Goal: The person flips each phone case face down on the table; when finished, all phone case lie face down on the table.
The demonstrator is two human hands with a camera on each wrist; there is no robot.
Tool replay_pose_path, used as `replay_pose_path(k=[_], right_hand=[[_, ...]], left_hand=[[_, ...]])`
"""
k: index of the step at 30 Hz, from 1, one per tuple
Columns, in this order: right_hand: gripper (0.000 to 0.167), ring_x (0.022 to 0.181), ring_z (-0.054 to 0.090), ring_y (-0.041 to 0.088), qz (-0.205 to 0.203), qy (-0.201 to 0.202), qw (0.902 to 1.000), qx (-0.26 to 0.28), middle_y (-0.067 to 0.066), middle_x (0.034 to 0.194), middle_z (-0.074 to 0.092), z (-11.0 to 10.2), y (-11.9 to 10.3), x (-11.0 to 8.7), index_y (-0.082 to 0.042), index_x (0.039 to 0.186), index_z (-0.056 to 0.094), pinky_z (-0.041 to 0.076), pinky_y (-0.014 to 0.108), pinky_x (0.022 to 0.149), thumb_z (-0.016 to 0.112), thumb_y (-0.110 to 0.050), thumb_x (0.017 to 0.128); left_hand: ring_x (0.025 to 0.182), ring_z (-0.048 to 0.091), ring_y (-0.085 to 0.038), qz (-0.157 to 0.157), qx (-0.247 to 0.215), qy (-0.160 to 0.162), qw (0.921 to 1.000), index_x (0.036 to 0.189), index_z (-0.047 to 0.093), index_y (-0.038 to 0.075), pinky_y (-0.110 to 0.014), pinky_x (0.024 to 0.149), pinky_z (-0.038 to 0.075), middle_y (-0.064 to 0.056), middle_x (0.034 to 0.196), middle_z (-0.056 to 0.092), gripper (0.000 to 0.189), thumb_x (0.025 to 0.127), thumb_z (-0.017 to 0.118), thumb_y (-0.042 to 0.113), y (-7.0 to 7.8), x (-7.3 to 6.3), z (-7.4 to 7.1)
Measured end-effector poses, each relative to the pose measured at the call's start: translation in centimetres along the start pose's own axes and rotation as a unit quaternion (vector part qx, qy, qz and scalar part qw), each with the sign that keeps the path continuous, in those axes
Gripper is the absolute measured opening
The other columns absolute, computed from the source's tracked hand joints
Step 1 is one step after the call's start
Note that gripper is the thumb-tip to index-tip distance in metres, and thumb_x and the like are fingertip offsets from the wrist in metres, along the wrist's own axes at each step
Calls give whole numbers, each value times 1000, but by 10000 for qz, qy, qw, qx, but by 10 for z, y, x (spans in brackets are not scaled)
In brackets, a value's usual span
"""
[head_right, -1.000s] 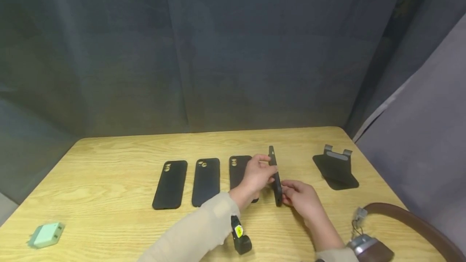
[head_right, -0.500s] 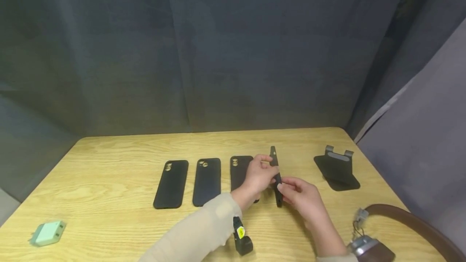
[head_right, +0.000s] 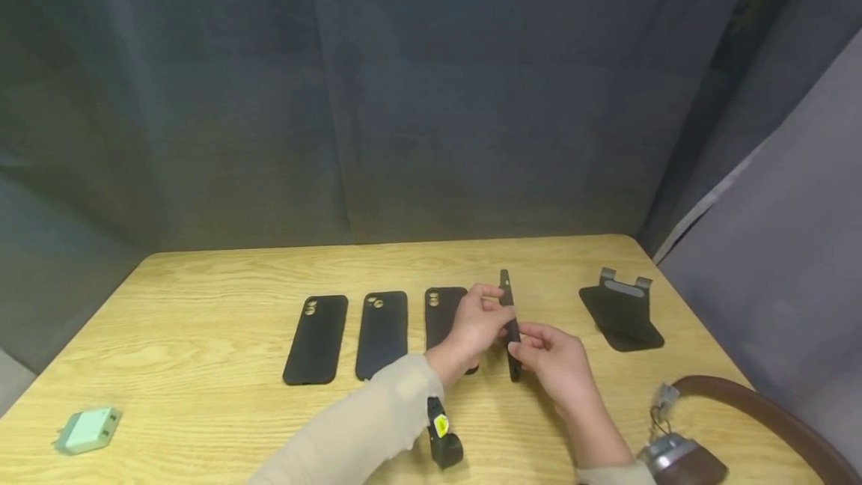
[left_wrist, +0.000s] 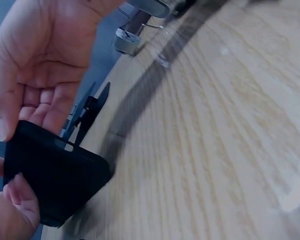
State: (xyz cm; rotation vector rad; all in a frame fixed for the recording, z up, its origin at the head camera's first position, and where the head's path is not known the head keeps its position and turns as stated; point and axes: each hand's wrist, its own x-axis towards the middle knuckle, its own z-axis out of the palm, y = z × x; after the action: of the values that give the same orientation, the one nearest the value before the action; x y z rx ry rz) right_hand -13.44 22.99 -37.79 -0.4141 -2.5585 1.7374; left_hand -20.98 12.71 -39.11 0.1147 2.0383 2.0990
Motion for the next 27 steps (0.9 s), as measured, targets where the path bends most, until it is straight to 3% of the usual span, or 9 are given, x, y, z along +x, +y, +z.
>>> replay_pose_path(k=[7,15,27], right_hand=[[47,78,56,2,-73,69,9994,322,4,92,58,-1,-2,-1,10,127,48,52,21,69,62,-10,88],[49,74,56,0,-186,234,9979,574,-4,84,57,-8,-11,-4,10,129,46,53,23,69,62,-11,88],[52,77,58,-1,-348,383,9901,1308,-10,82,57,-11,-20,-6,12,130,43,52,17,69,63,-11,88]], left_hand=[[69,58,-21,-306,-457,-154,9984,106,58,8,-42,72,53,-4,83,57,25,83,66,7,-2,0,-9],[62,50,-12,-343,-522,-253,9977,110,54,1,-27,61,50,-2,78,55,27,84,60,2,-11,-2,-20],[73,61,-17,-588,-719,-445,9947,112,58,1,-32,66,54,-8,88,63,22,91,53,7,-16,-11,-14]])
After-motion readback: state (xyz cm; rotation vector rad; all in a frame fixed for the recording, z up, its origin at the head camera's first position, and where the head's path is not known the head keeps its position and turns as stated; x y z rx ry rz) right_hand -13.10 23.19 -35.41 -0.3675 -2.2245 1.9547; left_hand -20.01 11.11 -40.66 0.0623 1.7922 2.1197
